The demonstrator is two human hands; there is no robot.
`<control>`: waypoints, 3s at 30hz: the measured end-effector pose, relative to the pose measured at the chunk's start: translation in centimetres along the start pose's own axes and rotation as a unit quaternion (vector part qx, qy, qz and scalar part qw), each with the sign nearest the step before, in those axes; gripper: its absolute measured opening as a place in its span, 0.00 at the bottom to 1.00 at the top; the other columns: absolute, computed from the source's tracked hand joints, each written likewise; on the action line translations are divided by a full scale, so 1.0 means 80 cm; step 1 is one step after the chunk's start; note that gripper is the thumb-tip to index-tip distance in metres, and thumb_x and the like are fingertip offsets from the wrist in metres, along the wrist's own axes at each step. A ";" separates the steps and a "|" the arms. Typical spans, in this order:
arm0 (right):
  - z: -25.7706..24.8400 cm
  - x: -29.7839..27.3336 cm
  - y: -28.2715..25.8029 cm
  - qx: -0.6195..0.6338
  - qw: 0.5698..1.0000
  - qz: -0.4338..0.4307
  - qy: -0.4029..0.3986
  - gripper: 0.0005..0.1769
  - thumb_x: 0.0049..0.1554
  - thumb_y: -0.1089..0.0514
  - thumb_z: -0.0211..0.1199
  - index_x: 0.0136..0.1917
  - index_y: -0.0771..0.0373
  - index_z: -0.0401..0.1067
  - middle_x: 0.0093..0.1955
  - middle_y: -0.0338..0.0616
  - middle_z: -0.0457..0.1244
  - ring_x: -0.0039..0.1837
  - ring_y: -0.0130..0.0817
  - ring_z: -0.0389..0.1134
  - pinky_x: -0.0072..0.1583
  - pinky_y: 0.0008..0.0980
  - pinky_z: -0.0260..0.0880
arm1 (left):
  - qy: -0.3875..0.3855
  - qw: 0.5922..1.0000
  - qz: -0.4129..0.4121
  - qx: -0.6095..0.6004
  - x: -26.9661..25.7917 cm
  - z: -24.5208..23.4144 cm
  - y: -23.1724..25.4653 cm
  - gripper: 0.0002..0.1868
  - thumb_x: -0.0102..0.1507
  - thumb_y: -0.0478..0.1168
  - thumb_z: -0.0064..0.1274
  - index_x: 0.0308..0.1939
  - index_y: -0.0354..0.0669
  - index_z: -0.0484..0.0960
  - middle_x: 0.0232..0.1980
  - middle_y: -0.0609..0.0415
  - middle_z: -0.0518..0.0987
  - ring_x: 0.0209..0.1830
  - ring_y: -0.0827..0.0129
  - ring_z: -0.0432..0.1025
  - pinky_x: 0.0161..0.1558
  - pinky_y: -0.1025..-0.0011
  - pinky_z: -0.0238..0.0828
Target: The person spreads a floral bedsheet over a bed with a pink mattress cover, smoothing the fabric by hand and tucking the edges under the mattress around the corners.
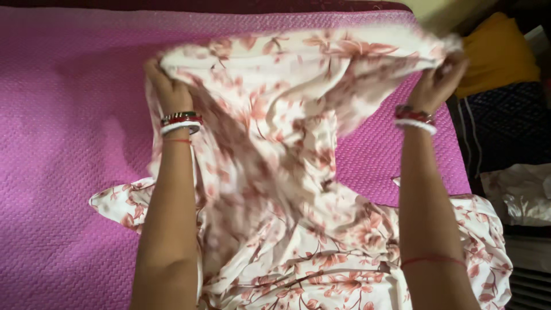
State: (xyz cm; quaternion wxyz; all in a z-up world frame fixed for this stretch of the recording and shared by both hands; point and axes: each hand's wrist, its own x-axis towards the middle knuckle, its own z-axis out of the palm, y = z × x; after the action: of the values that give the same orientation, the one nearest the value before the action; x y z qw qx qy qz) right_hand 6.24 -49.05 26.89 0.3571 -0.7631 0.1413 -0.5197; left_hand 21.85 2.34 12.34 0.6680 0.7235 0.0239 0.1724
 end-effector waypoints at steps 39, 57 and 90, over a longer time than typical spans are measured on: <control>-0.328 -0.407 0.003 -0.232 0.742 0.104 -0.621 0.14 0.58 0.49 0.59 0.56 0.41 0.79 0.46 0.48 0.73 0.46 0.49 0.74 0.51 0.48 0.75 | -0.442 0.886 0.055 0.127 -0.577 0.213 0.099 0.14 0.67 0.34 0.45 0.54 0.45 0.81 0.54 0.42 0.82 0.53 0.46 0.76 0.55 0.53 0.74; -0.476 -0.261 0.193 -0.249 0.627 0.157 -0.722 0.44 0.58 0.30 0.55 0.78 0.54 0.52 0.59 0.56 0.68 0.61 0.56 0.70 0.63 0.51 0.67 | -0.414 0.654 -0.161 0.613 -0.568 0.335 0.003 0.30 0.69 0.51 0.46 0.70 0.36 0.68 0.72 0.43 0.65 0.70 0.44 0.62 0.46 0.47 0.77; -0.497 -0.170 0.248 -0.374 0.859 0.268 -0.224 0.47 0.54 0.32 0.61 0.74 0.68 0.62 0.63 0.67 0.64 0.61 0.64 0.67 0.60 0.56 0.67 | -0.266 0.937 0.106 0.198 -0.636 0.492 0.014 0.43 0.59 0.49 0.60 0.75 0.44 0.58 0.76 0.39 0.59 0.79 0.43 0.52 0.78 0.47 0.42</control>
State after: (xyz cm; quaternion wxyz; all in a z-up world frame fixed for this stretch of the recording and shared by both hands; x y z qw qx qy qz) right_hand -31.89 -70.92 11.89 0.1927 -0.8678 0.4401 -0.1272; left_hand -15.10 -49.01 0.48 0.4708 0.8590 -0.1981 0.0351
